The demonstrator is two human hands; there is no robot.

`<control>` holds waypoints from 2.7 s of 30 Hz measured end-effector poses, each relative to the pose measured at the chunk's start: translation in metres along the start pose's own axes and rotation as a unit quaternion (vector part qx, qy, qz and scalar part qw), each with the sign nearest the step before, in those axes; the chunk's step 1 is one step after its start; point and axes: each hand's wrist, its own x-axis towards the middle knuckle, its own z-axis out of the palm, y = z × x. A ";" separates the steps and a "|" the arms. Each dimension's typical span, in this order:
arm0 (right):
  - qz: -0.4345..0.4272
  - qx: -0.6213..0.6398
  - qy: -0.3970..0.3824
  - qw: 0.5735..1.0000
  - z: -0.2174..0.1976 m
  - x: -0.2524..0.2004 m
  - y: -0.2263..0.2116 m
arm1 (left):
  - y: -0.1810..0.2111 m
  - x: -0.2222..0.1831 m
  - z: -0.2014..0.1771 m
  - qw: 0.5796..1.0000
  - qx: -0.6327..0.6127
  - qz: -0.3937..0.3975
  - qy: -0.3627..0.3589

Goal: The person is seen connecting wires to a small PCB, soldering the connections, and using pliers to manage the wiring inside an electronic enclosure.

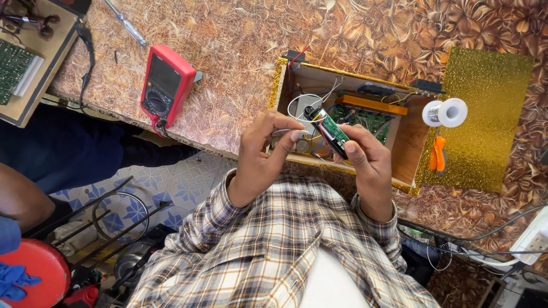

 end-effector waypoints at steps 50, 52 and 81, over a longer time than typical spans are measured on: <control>-0.127 -0.094 0.180 0.971 0.035 -0.008 0.003 | -0.018 -0.001 0.036 0.977 0.115 0.160 0.087; -0.127 -0.096 0.179 0.971 0.035 -0.008 0.003 | -0.020 -0.001 0.037 0.976 0.113 0.159 0.092; -0.133 -0.094 0.170 0.972 0.035 -0.006 0.005 | -0.016 0.001 0.035 0.978 0.109 0.157 0.077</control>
